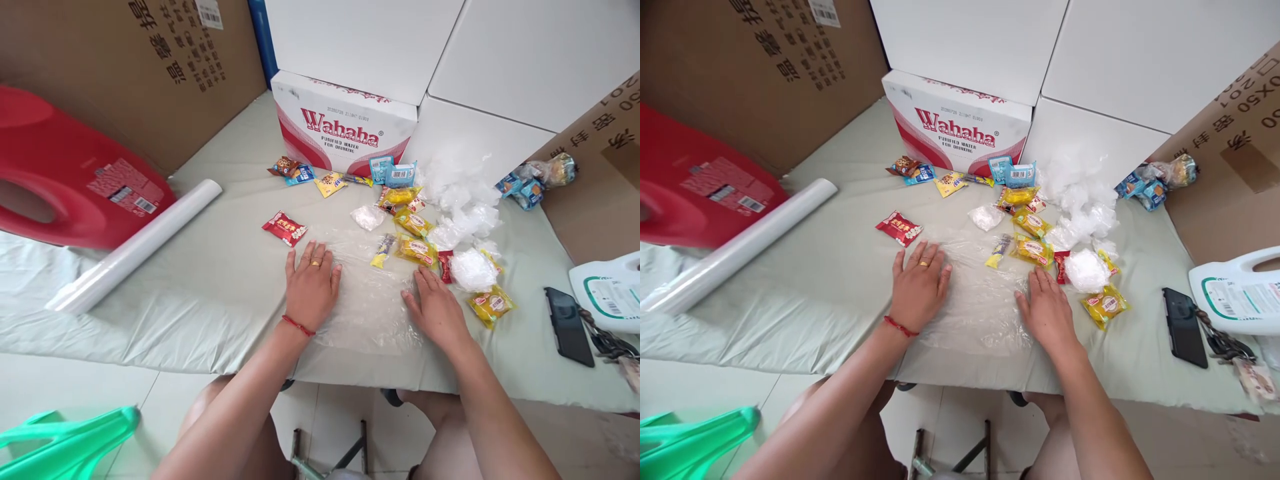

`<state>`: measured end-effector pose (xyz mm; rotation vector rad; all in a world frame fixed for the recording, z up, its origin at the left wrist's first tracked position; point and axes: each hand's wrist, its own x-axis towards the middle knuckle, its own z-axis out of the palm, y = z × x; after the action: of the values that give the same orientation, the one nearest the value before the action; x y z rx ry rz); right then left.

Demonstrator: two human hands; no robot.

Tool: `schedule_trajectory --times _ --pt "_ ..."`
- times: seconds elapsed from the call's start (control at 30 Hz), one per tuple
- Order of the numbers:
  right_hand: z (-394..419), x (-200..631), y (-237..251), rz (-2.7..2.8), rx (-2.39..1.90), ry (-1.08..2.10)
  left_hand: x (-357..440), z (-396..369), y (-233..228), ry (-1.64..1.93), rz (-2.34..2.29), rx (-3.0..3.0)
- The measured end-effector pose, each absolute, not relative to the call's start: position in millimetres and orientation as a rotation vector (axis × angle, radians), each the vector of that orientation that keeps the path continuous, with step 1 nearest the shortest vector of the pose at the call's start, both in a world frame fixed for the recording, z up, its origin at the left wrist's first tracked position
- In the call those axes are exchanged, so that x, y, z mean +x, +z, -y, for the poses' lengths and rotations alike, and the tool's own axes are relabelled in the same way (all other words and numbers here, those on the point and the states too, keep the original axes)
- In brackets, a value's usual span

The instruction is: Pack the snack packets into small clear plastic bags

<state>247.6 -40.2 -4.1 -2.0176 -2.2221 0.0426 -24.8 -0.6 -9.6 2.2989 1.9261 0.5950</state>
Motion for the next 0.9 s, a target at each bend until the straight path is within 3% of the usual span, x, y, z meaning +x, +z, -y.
schedule_trajectory --times 0.13,0.3,0.5,0.63,0.77,0.9 --pt "38.9 232.8 12.7 2.08 -1.901 0.057 -19.2 4.8 -18.8 0.428 -1.932 2.282" --pt "22.6 192.1 5.3 2.268 -1.472 0.164 -9.8 13.4 -17.6 0.534 -1.97 2.311" --pt "18.4 193.0 -18.8 2.288 -1.523 0.382 -13.7 3.1 -14.0 0.523 -1.697 2.47" --pt "11.7 211.9 1.0 2.098 -1.487 0.442 -17.4 -4.4 -18.2 0.426 -1.858 2.304" --pt "-31.8 228.2 35.5 1.884 -1.646 0.257 -15.9 -6.7 -19.7 0.352 -1.876 2.279" --pt "-113.4 229.4 52.2 2.063 -1.759 -0.074 -14.2 -6.6 -18.9 0.327 -1.865 2.286"
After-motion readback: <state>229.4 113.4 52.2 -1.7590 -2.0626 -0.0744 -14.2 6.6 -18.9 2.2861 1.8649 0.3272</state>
